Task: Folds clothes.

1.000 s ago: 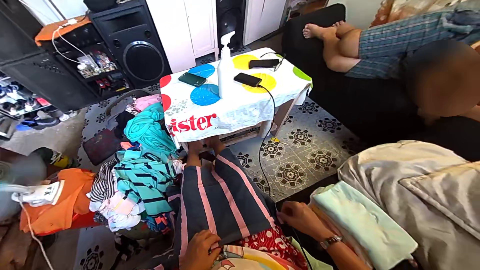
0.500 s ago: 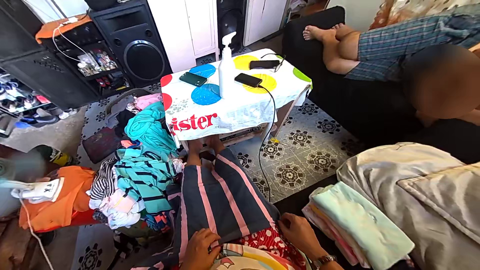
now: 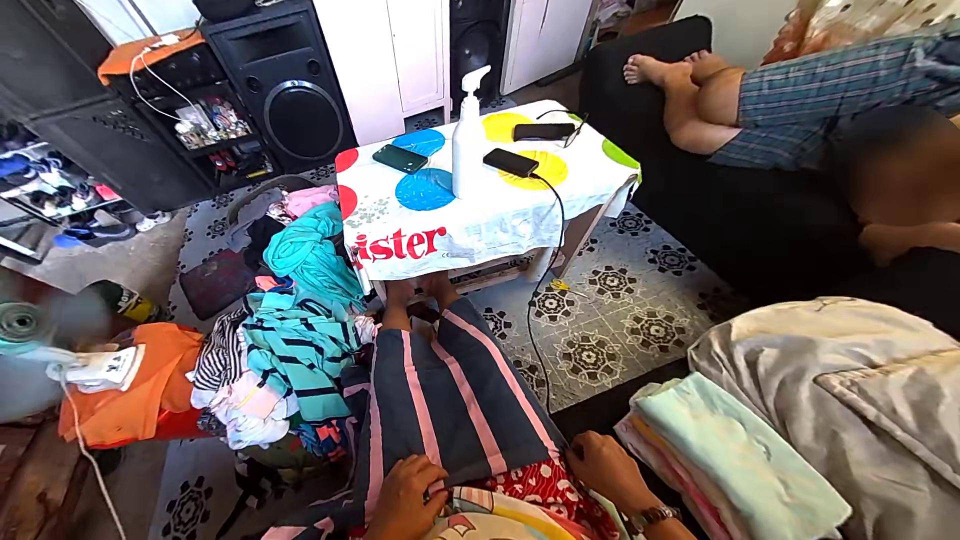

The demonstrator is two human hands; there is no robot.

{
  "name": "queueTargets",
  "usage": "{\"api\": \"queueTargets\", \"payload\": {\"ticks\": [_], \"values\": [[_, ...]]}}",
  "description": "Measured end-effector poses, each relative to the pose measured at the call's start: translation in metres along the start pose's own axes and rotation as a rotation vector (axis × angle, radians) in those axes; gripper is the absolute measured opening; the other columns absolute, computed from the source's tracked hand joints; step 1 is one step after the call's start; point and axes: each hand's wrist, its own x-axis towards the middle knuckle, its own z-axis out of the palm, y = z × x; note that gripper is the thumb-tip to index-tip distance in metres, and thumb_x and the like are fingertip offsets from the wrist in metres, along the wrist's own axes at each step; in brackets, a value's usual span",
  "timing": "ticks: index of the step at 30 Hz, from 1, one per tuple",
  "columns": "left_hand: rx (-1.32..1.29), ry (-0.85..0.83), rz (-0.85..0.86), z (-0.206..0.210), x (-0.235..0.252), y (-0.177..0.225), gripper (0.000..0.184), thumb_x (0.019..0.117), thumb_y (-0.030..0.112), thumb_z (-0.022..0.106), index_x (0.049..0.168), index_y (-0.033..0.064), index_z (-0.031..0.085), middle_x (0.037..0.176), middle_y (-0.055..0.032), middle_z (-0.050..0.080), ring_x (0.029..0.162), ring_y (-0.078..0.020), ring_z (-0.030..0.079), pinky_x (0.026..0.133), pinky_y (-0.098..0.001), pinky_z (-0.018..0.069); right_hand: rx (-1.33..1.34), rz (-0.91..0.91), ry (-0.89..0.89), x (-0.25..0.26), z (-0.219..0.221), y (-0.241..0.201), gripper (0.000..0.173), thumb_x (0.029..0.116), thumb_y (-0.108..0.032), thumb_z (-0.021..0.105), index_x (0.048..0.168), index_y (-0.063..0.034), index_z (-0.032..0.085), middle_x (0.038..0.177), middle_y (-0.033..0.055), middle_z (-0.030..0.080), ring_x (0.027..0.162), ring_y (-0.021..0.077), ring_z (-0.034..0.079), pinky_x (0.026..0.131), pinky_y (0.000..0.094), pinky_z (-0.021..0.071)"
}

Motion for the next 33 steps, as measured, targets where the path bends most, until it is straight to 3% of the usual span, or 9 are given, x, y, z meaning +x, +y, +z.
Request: {"api": "queueTargets", "payload": {"ticks": [8,11,13,16,18,20,24,29,33], "values": [[0.006,-0.010,-0.011,-0.001,0.001,0.002,0.020,0.0882,0.019,0.072,0.102,0.0065,0.079,0.097,-0.0131,0.074,0.096,-0.0317,0.071,0.087,-0.0507,0.0551,0.345,-0.173,0.209,0.016,-0.011,0.008,0.028,0.1035,-0.010,0.052,0.117,0.0098,0.066,0.110,0.0292,0.069,0.106,0.0422,0.067,0.095,0.0596,0.0507],[-0.004,-0.003,-0.018,-0.002,0.001,0.004,0.021,0.0875,0.018,0.072,0.102,0.0042,0.078,0.097,-0.0149,0.074,0.096,-0.0331,0.071,0.086,-0.0523,0.0552,1.134,-0.422,0.329,0.019,-0.030,0.007,0.017,0.1042,-0.006,0.043,0.100,-0.0030,0.059,0.089,0.0006,0.065,0.083,0.0092,0.064,0.080,0.0298,0.0567],[-0.017,0.010,-0.012,-0.002,0.001,0.004,0.021,0.0867,0.017,0.073,0.103,0.0060,0.078,0.098,-0.0135,0.074,0.096,-0.0318,0.071,0.086,-0.0515,0.0554,1.398,-0.572,0.222,0.020,-0.043,0.014,0.024,0.1024,-0.007,0.038,0.095,-0.0139,0.060,0.089,-0.0067,0.071,0.086,0.0055,0.068,0.085,0.0287,0.0584],[-0.021,0.026,0.011,-0.001,0.000,0.002,0.020,0.0842,0.017,0.074,0.101,0.0071,0.079,0.095,-0.0125,0.074,0.094,-0.0312,0.071,0.084,-0.0512,0.0559,0.849,-0.475,0.184,0.016,-0.054,0.039,0.017,0.1024,-0.006,0.042,0.099,-0.0034,0.059,0.085,-0.0001,0.062,0.081,0.0071,0.061,0.080,0.0277,0.0517],[-0.009,0.028,0.031,0.000,-0.002,0.002,0.020,0.0835,0.018,0.075,0.099,0.0077,0.079,0.093,-0.0116,0.074,0.093,-0.0309,0.071,0.083,-0.0503,0.0558,0.365,-0.254,0.082,0.016,-0.055,0.052,0.026,0.1068,-0.010,0.049,0.119,0.0085,0.062,0.101,0.0242,0.068,0.094,0.0342,0.067,0.090,0.0530,0.0515],[0.009,0.041,0.046,0.000,-0.002,0.001,0.020,0.0840,0.021,0.074,0.098,0.0089,0.079,0.092,-0.0103,0.074,0.091,-0.0296,0.071,0.081,-0.0483,0.0558,0.115,-0.127,0.091,0.018,-0.044,0.057,0.030,0.1056,-0.015,0.052,0.127,0.0039,0.061,0.107,0.0283,0.071,0.101,0.0456,0.069,0.092,0.0644,0.0513],[0.016,0.070,0.052,0.003,-0.001,0.002,0.017,0.0842,0.020,0.073,0.096,0.0089,0.079,0.089,-0.0098,0.073,0.088,-0.0290,0.071,0.078,-0.0485,0.0559,0.158,-0.410,0.312,-0.001,-0.026,0.031,0.024,0.0979,-0.010,0.062,0.116,0.0046,0.068,0.106,0.0249,0.071,0.101,0.0415,0.070,0.092,0.0607,0.0531],[-0.034,0.134,0.011,-0.009,0.011,0.014,0.015,0.0869,0.014,0.070,0.097,0.0062,0.079,0.088,-0.0102,0.073,0.086,-0.0276,0.071,0.080,-0.0491,0.0565,0.085,-0.821,0.311,-0.022,0.014,-0.043,0.037,0.0852,-0.030,0.079,0.114,-0.0070,0.073,0.113,0.0187,0.070,0.112,0.0406,0.065,0.094,0.0626,0.0493],[0.001,0.263,0.027,-0.024,0.011,0.019,0.016,0.0831,0.011,0.070,0.095,0.0052,0.078,0.086,-0.0091,0.072,0.082,-0.0255,0.071,0.076,-0.0449,0.0583,-0.010,-0.689,0.402,-0.012,0.008,-0.060,0.030,0.0779,-0.004,0.076,0.107,0.0031,0.071,0.109,0.0261,0.069,0.106,0.0451,0.067,0.088,0.0619,0.0527]]}}
